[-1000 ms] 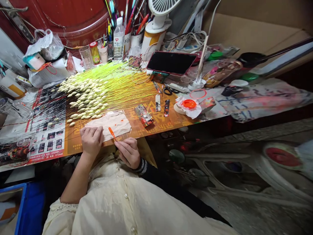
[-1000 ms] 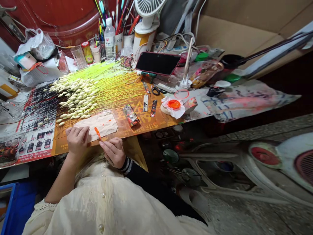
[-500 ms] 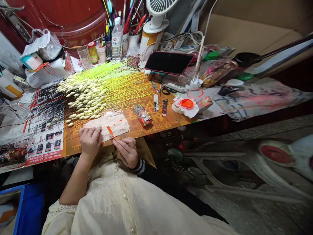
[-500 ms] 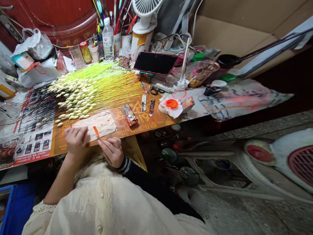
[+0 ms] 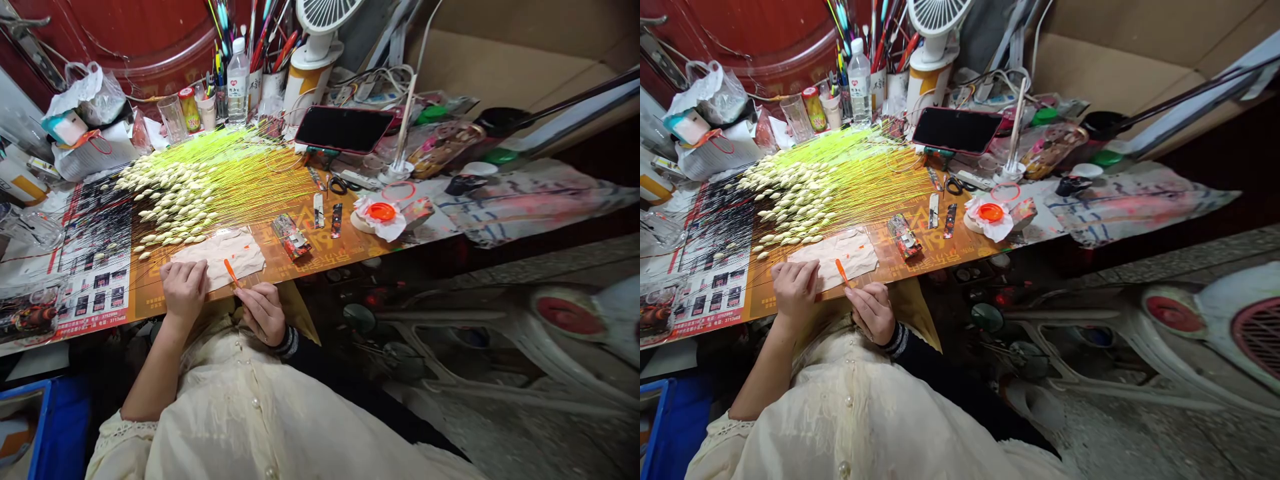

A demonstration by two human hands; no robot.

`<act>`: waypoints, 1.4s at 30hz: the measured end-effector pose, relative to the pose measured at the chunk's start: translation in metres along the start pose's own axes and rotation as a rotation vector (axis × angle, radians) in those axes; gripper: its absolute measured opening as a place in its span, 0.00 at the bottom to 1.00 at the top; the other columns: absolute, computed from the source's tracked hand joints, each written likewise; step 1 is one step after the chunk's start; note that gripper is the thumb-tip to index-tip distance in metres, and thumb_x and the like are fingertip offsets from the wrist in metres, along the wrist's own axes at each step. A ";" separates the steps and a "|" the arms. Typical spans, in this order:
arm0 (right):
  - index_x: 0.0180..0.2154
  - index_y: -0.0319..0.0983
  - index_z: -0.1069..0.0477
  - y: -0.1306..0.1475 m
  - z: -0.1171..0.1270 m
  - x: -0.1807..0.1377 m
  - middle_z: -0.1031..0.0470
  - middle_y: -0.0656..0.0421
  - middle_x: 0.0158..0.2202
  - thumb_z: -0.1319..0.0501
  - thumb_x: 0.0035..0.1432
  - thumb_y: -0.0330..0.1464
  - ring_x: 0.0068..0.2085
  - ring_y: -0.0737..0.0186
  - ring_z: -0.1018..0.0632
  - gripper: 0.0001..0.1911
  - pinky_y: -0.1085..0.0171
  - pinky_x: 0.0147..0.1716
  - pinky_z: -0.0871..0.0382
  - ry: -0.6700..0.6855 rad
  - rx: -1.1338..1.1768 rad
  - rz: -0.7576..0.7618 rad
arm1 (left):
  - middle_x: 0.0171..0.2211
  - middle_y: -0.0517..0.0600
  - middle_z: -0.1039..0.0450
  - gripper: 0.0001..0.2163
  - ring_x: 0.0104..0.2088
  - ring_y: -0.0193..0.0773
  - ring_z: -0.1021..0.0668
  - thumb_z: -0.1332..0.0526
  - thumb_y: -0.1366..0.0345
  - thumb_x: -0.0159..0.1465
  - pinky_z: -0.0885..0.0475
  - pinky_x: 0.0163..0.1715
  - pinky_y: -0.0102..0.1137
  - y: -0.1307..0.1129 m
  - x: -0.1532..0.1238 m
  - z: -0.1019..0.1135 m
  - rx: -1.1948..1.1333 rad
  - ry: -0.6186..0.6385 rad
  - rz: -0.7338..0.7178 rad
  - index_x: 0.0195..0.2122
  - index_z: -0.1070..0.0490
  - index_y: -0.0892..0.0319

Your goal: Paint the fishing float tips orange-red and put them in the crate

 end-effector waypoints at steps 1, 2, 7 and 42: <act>0.65 0.40 0.41 0.000 0.000 -0.001 0.23 0.53 0.46 0.44 0.61 0.24 0.45 0.56 0.30 0.31 0.52 0.47 0.32 -0.010 0.010 0.001 | 0.34 0.50 0.21 0.08 0.34 0.39 0.26 0.41 0.66 0.67 0.41 0.43 0.39 0.000 0.000 0.000 -0.001 -0.007 -0.003 0.44 0.26 0.56; 0.65 0.40 0.41 -0.001 0.000 -0.001 0.23 0.53 0.46 0.44 0.61 0.24 0.45 0.57 0.30 0.30 0.52 0.47 0.31 -0.016 0.016 0.004 | 0.34 0.50 0.21 0.07 0.34 0.39 0.26 0.41 0.66 0.66 0.41 0.43 0.39 0.000 -0.001 0.001 -0.003 -0.013 -0.006 0.44 0.26 0.56; 0.63 0.40 0.39 0.000 0.000 0.000 0.23 0.54 0.45 0.45 0.61 0.25 0.44 0.58 0.29 0.29 0.52 0.49 0.31 -0.024 0.003 0.035 | 0.36 0.50 0.21 0.07 0.36 0.39 0.26 0.41 0.67 0.66 0.41 0.44 0.39 0.006 -0.005 0.006 0.007 -0.042 0.008 0.44 0.26 0.56; 0.67 0.41 0.45 0.017 -0.011 0.011 0.22 0.54 0.48 0.42 0.61 0.23 0.44 0.58 0.29 0.34 0.54 0.48 0.36 0.069 -0.076 0.045 | 0.38 0.51 0.22 0.08 0.37 0.40 0.24 0.39 0.67 0.65 0.39 0.45 0.40 0.014 -0.015 0.009 0.013 -0.104 0.026 0.44 0.25 0.55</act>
Point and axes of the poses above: each hand's wrist, its own x-axis towards the middle knuckle, its own z-axis out of the back of the hand, y = z × x, the point moved 1 cm from there along x, towards the middle knuckle
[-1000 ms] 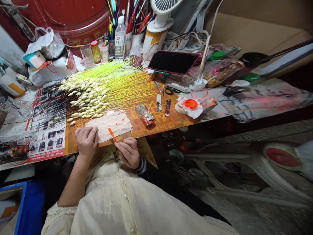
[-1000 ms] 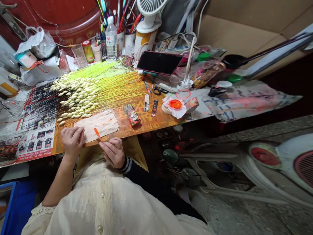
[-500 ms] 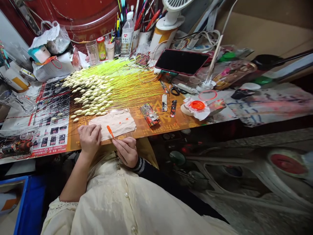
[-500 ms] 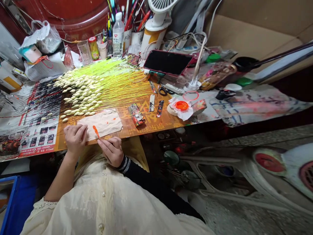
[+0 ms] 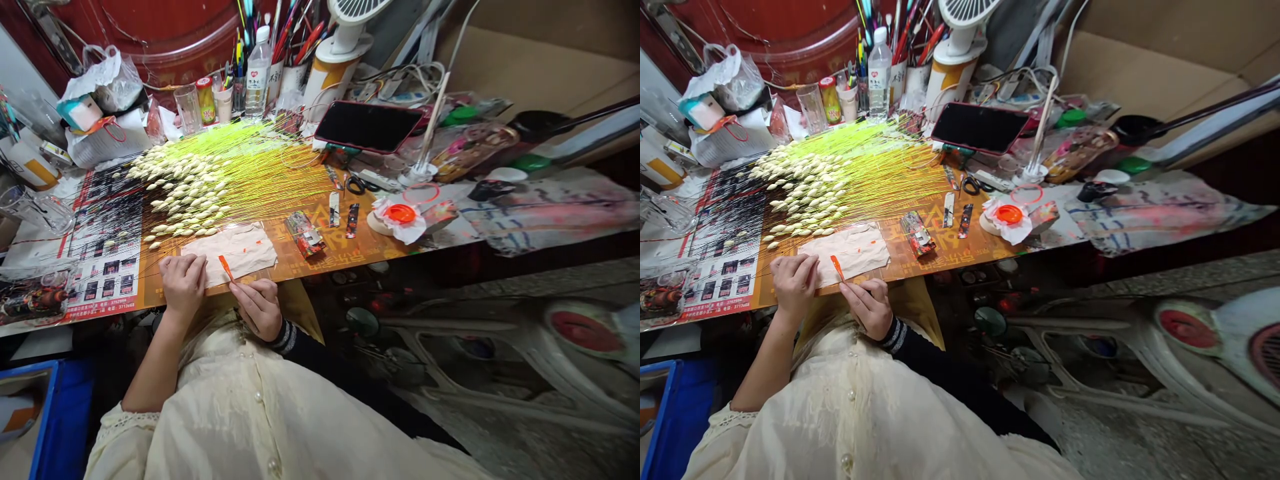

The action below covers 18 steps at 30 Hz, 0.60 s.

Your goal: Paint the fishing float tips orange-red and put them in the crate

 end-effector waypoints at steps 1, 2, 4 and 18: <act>0.67 0.41 0.45 0.000 0.000 0.000 0.22 0.54 0.48 0.42 0.61 0.23 0.44 0.58 0.29 0.34 0.54 0.48 0.36 0.000 0.000 -0.001 | 0.38 0.51 0.22 0.08 0.37 0.40 0.24 0.39 0.67 0.65 0.39 0.45 0.40 0.000 0.000 0.000 0.002 -0.002 -0.002 0.44 0.25 0.56; 0.67 0.41 0.45 0.000 0.000 -0.001 0.22 0.54 0.48 0.42 0.60 0.23 0.44 0.58 0.29 0.34 0.54 0.48 0.35 0.000 0.001 -0.001 | 0.38 0.51 0.22 0.08 0.37 0.40 0.24 0.39 0.67 0.65 0.39 0.45 0.40 0.000 0.000 0.000 0.006 -0.003 -0.003 0.44 0.25 0.56; 0.67 0.41 0.45 -0.001 0.000 -0.001 0.22 0.54 0.48 0.41 0.60 0.22 0.44 0.58 0.29 0.35 0.54 0.48 0.35 -0.004 0.001 -0.001 | 0.38 0.51 0.22 0.08 0.37 0.40 0.24 0.39 0.67 0.65 0.39 0.46 0.40 0.000 0.000 0.000 0.014 -0.003 -0.005 0.44 0.25 0.56; 0.66 0.41 0.45 -0.002 0.001 -0.003 0.23 0.54 0.48 0.42 0.60 0.23 0.45 0.59 0.29 0.34 0.55 0.49 0.33 -0.003 0.014 -0.012 | 0.39 0.52 0.22 0.08 0.39 0.41 0.24 0.41 0.65 0.66 0.40 0.47 0.41 0.002 -0.003 -0.002 -0.016 0.045 0.052 0.45 0.25 0.54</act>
Point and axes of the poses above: each hand's wrist, its own x-axis towards the middle knuckle, its own z-axis out of the back of the hand, y = z × x, the point moved 1 cm from there along x, towards the middle knuckle
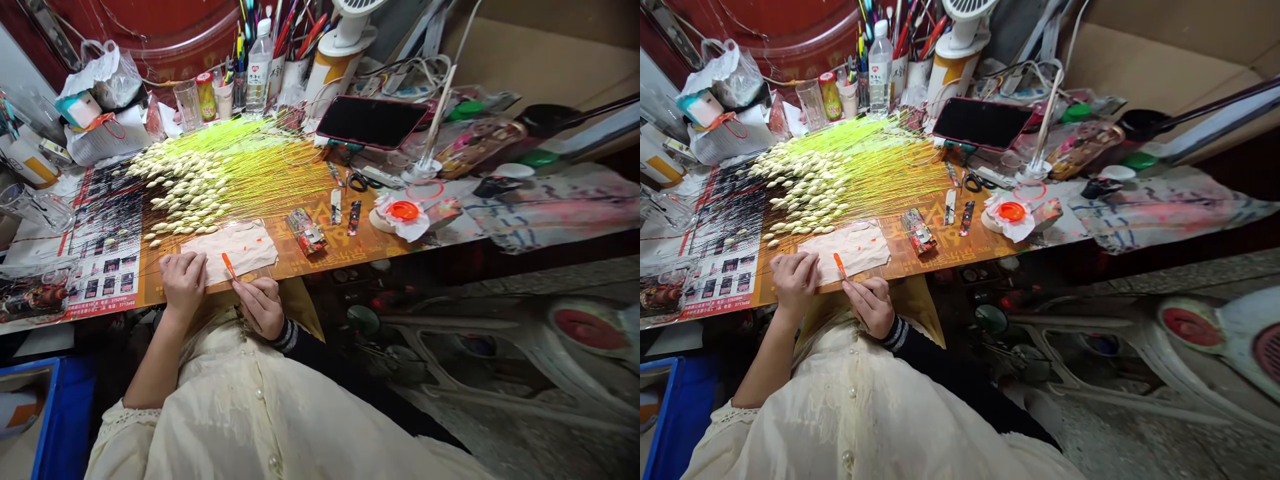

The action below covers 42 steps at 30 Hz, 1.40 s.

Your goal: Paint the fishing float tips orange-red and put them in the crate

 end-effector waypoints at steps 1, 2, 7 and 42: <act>0.66 0.41 0.45 0.000 0.000 0.000 0.23 0.53 0.48 0.42 0.60 0.23 0.45 0.59 0.29 0.34 0.55 0.48 0.32 -0.001 0.009 0.004 | 0.39 0.52 0.22 0.09 0.39 0.41 0.24 0.41 0.65 0.66 0.40 0.47 0.42 0.000 0.000 0.000 0.001 0.006 0.004 0.45 0.25 0.54; 0.66 0.40 0.44 0.000 0.001 0.000 0.23 0.53 0.47 0.42 0.60 0.22 0.45 0.58 0.29 0.34 0.55 0.48 0.32 -0.003 0.018 0.009 | 0.39 0.52 0.22 0.09 0.39 0.41 0.24 0.41 0.65 0.66 0.41 0.47 0.42 0.000 0.000 0.000 0.002 0.009 0.006 0.45 0.25 0.54; 0.65 0.41 0.42 -0.001 0.002 0.000 0.22 0.54 0.45 0.43 0.60 0.23 0.44 0.58 0.29 0.32 0.53 0.48 0.33 -0.021 0.044 0.043 | 0.39 0.52 0.22 0.08 0.39 0.41 0.24 0.41 0.65 0.66 0.40 0.47 0.41 0.001 -0.001 0.003 0.005 -0.013 -0.004 0.45 0.25 0.54; 0.66 0.43 0.44 0.009 -0.015 0.000 0.23 0.56 0.49 0.42 0.62 0.25 0.46 0.60 0.30 0.33 0.56 0.51 0.35 0.053 -0.023 0.023 | 0.41 0.53 0.22 0.11 0.40 0.41 0.23 0.43 0.66 0.67 0.39 0.49 0.41 0.005 -0.008 0.001 0.007 0.011 0.018 0.47 0.25 0.54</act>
Point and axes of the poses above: each hand's wrist, its own x-axis towards the middle knuckle, its own z-axis out of the back of the hand, y = z × x, the point moved 1 cm from there along x, towards the middle knuckle
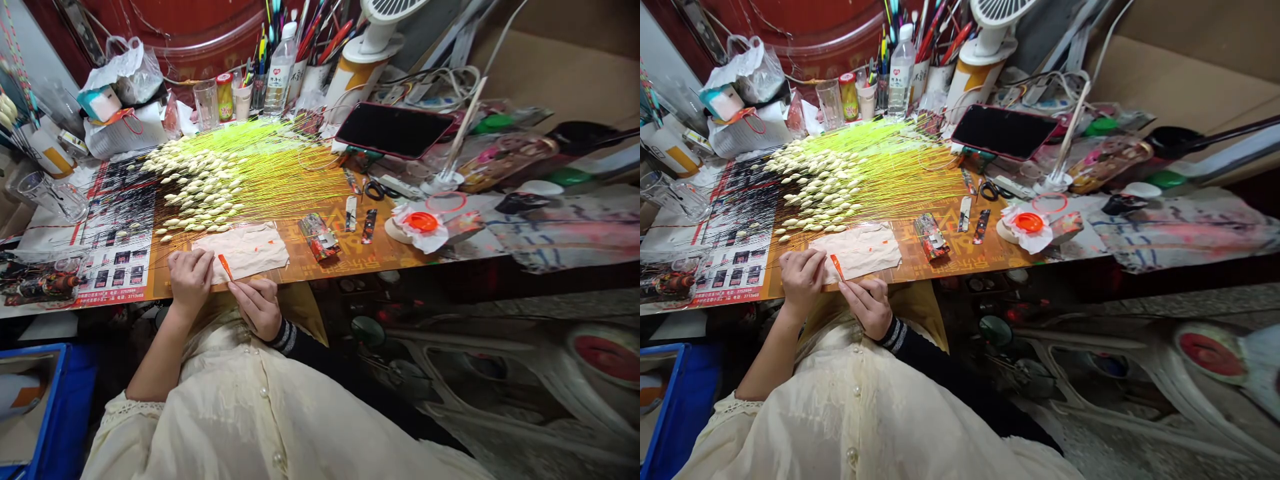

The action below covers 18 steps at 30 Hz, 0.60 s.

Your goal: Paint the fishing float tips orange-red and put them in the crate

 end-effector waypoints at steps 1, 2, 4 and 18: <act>0.66 0.43 0.44 0.000 0.000 -0.001 0.23 0.56 0.49 0.42 0.62 0.25 0.46 0.60 0.30 0.32 0.56 0.51 0.35 -0.002 0.001 -0.001 | 0.41 0.53 0.22 0.10 0.40 0.41 0.23 0.43 0.66 0.67 0.39 0.49 0.41 0.000 0.000 0.000 0.003 -0.004 -0.002 0.47 0.25 0.54; 0.66 0.43 0.44 -0.001 -0.001 -0.002 0.23 0.56 0.49 0.42 0.62 0.25 0.46 0.60 0.29 0.32 0.56 0.51 0.35 -0.003 0.001 -0.001 | 0.41 0.53 0.22 0.10 0.40 0.41 0.23 0.43 0.66 0.67 0.39 0.48 0.41 0.000 0.001 0.000 0.005 -0.008 -0.003 0.47 0.25 0.54; 0.66 0.43 0.43 -0.002 -0.001 -0.003 0.23 0.55 0.49 0.43 0.62 0.25 0.46 0.60 0.29 0.31 0.56 0.50 0.34 -0.005 -0.001 -0.002 | 0.41 0.52 0.21 0.10 0.39 0.41 0.23 0.42 0.66 0.67 0.39 0.48 0.41 -0.001 0.001 0.001 0.011 -0.014 -0.009 0.46 0.25 0.54; 0.65 0.39 0.42 -0.003 0.007 0.002 0.22 0.54 0.46 0.41 0.60 0.22 0.45 0.58 0.29 0.32 0.54 0.49 0.33 -0.061 0.073 0.084 | 0.41 0.53 0.22 0.10 0.39 0.40 0.23 0.41 0.66 0.67 0.39 0.48 0.39 0.001 0.001 0.005 -0.004 -0.030 0.005 0.48 0.26 0.55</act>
Point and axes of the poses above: each hand's wrist, its own x-axis towards the middle knuckle, its own z-axis out of the back of the hand, y = z × x, the point moved 1 cm from there along x, towards the middle knuckle
